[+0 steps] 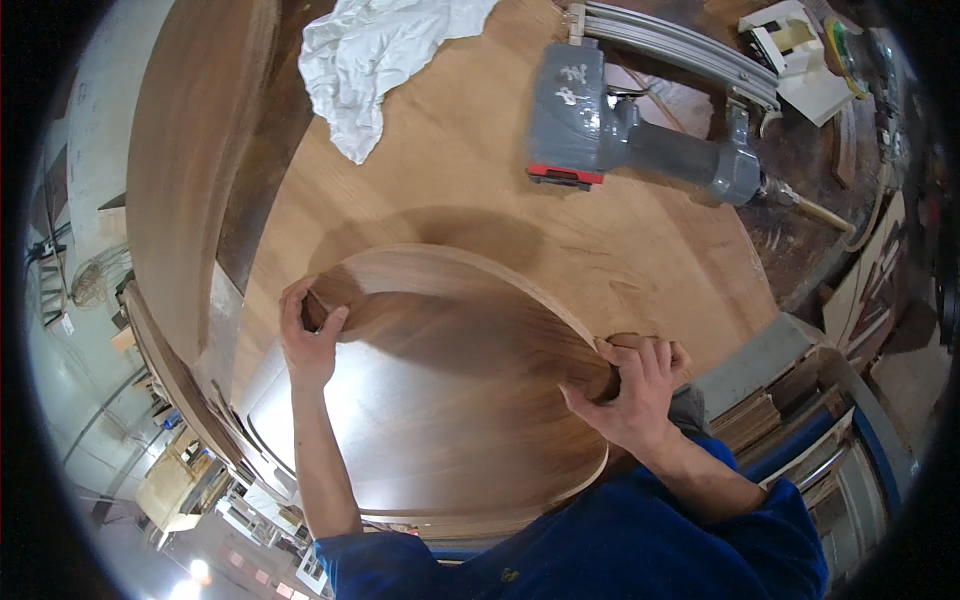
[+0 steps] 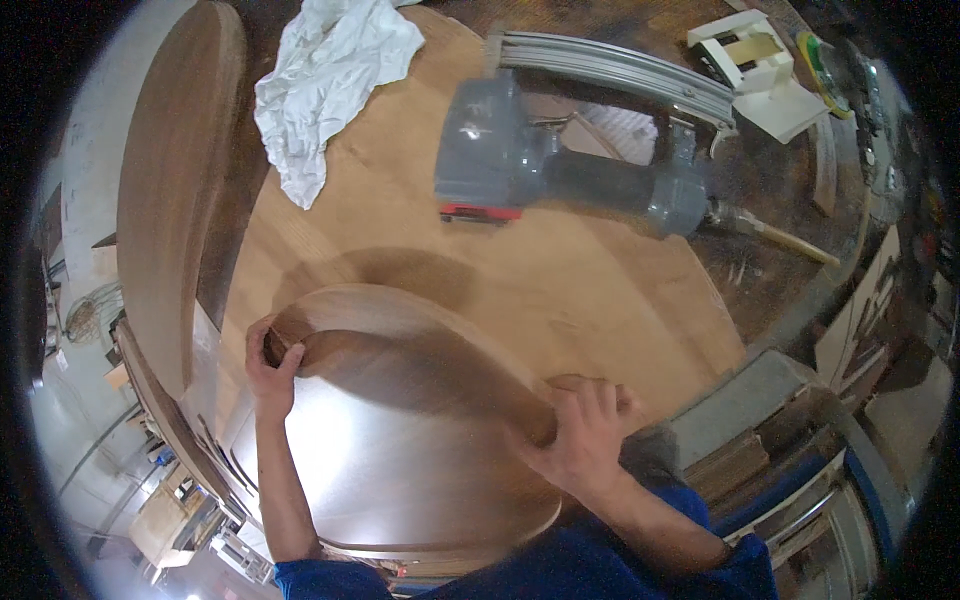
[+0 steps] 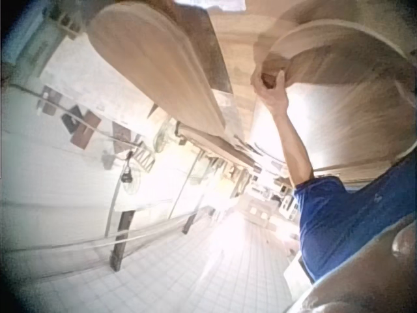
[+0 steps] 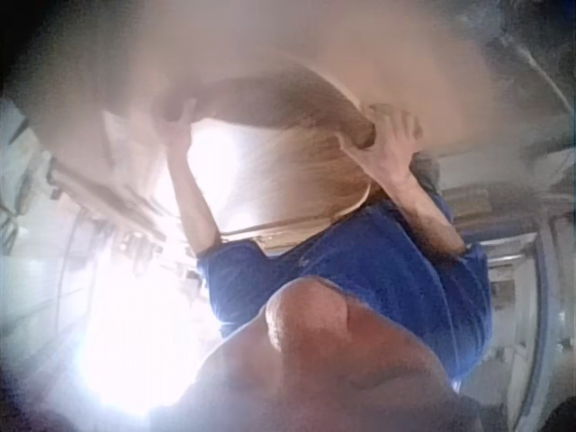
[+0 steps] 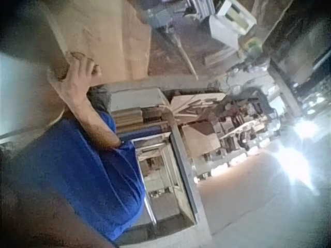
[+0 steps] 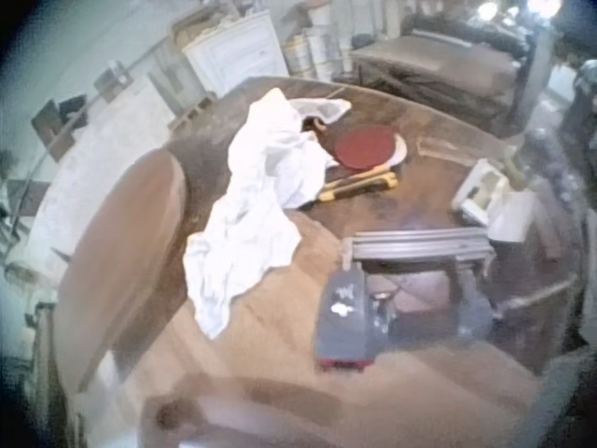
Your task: The person sands the edge of a curved wooden panel using a handheld orbital sander, then fits the panel into a larger wooden frame and secures it with a nail gun and a hammer.
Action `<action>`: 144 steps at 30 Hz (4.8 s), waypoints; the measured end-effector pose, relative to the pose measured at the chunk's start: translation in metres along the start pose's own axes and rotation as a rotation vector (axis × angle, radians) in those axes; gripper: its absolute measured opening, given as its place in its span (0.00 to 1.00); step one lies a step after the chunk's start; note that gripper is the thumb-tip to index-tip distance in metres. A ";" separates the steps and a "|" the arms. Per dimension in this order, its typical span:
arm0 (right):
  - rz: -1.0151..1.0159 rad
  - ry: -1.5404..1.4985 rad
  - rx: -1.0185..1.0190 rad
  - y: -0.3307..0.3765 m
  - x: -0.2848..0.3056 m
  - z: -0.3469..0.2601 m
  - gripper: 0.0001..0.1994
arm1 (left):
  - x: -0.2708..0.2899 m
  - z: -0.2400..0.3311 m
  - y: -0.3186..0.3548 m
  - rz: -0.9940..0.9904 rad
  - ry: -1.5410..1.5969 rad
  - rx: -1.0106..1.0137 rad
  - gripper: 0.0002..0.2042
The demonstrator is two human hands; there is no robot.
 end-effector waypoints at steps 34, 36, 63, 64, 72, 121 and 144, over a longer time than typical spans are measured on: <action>0.122 -0.049 -0.001 0.006 -0.005 0.002 0.28 | 0.000 -0.008 0.002 -0.007 0.059 -0.022 0.24; 0.135 -0.051 -0.011 0.006 -0.005 0.002 0.28 | -0.002 -0.004 0.002 -0.003 0.082 -0.013 0.23; 0.137 0.026 0.020 0.003 -0.004 -0.004 0.26 | -0.002 0.000 0.002 0.069 -0.014 -0.068 0.27; 0.134 0.030 0.017 0.002 -0.005 -0.004 0.26 | -0.003 -0.003 0.001 0.064 -0.011 -0.067 0.27; 0.121 0.013 0.017 0.004 -0.005 -0.004 0.27 | 0.000 -0.004 0.002 0.059 -0.031 -0.112 0.26; 0.084 0.095 0.010 0.021 -0.003 0.003 0.31 | 0.000 0.013 0.002 0.090 -0.075 0.026 0.29; -0.349 -0.084 0.295 -0.089 0.011 0.024 0.17 | -0.148 0.090 0.203 0.495 -0.136 0.064 0.36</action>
Point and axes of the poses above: each hand's wrist, its own y-axis away from the middle knuckle, its own x-axis out of the back of the hand, z = x × y, the point moved 3 cm from there along -y, towards the middle knuckle, and after that the axes turned 8 degrees about y, right-handed, at the moved point
